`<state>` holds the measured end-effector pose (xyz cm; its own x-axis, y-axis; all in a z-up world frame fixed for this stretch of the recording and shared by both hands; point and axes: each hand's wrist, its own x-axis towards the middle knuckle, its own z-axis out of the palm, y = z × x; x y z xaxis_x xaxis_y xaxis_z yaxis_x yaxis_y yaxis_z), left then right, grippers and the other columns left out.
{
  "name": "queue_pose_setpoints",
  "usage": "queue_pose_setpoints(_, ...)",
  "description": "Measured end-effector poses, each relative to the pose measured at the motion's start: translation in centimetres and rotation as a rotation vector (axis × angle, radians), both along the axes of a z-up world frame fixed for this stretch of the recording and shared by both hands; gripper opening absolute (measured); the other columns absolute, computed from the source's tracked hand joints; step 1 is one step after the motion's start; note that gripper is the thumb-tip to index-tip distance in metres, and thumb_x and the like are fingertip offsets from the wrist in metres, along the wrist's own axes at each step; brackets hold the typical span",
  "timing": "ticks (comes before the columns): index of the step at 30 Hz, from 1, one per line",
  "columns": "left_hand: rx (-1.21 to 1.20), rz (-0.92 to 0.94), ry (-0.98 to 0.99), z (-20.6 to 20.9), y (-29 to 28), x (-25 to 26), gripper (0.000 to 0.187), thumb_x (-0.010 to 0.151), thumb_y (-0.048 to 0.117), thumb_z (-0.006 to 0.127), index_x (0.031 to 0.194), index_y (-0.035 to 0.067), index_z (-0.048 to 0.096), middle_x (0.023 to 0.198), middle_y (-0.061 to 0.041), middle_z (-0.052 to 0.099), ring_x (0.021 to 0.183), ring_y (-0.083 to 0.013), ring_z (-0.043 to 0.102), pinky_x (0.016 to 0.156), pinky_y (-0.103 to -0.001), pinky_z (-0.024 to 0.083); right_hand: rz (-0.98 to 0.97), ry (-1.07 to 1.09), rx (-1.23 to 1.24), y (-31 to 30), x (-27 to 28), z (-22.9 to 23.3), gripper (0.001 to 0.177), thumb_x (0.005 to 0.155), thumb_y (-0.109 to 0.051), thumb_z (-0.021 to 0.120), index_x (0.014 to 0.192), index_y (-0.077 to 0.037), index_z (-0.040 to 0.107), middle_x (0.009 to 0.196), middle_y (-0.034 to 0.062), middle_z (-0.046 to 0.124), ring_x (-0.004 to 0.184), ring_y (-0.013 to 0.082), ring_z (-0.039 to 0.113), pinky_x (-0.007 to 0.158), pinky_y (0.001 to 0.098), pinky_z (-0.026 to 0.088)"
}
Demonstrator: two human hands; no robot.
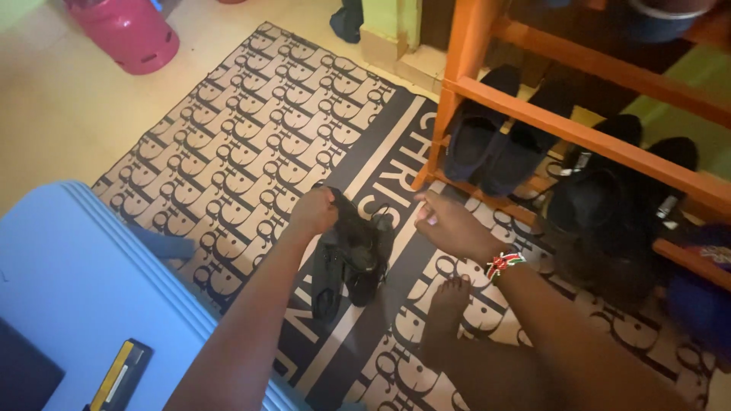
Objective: Lacing a pair of black boots on a shoe rack.
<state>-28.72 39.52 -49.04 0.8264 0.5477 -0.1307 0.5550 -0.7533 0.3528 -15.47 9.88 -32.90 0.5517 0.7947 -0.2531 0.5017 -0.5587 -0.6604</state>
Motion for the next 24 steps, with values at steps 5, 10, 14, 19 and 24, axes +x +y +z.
queue_pose_setpoints(5, -0.048, 0.190, 0.358, -4.0, 2.3, 1.4, 0.055, 0.088, 0.024, 0.074, 0.133, -0.001, 0.053, 0.135, -0.024, 0.058, 0.118, -0.0403, 0.063, 0.095, -0.047, 0.057, 0.095, 0.065, 0.037, 2.5, 1.5, -2.2, 0.059, 0.094, -0.026, 0.063, 0.147, -0.008, 0.046, 0.113, 0.0137, 0.068, 0.095, 0.0237, 0.069, 0.082, 0.0379, 0.056)
queue_pose_setpoints(10, -0.039, 0.316, 0.363, -8.4, 3.5, 0.9, 0.076, 0.087, 0.028, 0.078, 0.146, -0.003, 0.042, 0.148, -0.026, 0.048, 0.126, -0.0410, 0.060, 0.099, -0.045, 0.056, 0.151, 0.113, -0.132, 5.3, 1.0, 0.4, 0.064, 0.093, -0.031, 0.065, 0.149, -0.010, 0.042, 0.113, 0.0146, 0.068, 0.096, 0.0231, 0.070, 0.084, 0.0376, 0.056)
queue_pose_setpoints(14, -0.077, 0.369, 0.509, -13.8, 4.1, 1.3, 0.060, 0.092, 0.032, 0.069, 0.143, 0.004, 0.053, 0.142, -0.022, 0.061, 0.122, -0.0348, 0.068, 0.099, -0.045, 0.059, 0.194, 0.149, -0.410, 6.2, 0.3, 1.6, 0.068, 0.095, -0.038, 0.062, 0.153, -0.015, 0.035, 0.128, 0.0154, 0.063, 0.111, 0.0255, 0.067, 0.090, 0.0401, 0.055)
queue_pose_setpoints(19, -0.402, 0.636, 0.241, -26.0, 1.6, 2.3, 0.072, 0.084, 0.042, 0.082, 0.138, 0.002, 0.055, 0.135, -0.022, 0.059, 0.124, -0.0380, 0.058, 0.104, -0.050, 0.048, 0.278, 0.156, -0.321, 6.1, 0.7, 0.7, 0.071, 0.093, -0.041, 0.067, 0.153, -0.013, 0.042, 0.131, 0.0177, 0.064, 0.116, 0.0254, 0.069, 0.094, 0.0363, 0.054)
queue_pose_setpoints(24, -0.459, 0.840, 0.181, -23.3, -4.6, 3.4, 0.055, 0.095, 0.041, 0.069, 0.125, -0.006, 0.067, 0.128, -0.025, 0.069, 0.115, -0.0417, 0.070, 0.097, -0.050, 0.058, 0.278, 0.217, -0.394, 6.4, 0.6, 1.7, 0.067, 0.094, -0.042, 0.063, 0.149, -0.010, 0.041, 0.121, 0.0194, 0.068, 0.107, 0.0277, 0.074, 0.090, 0.0389, 0.057)
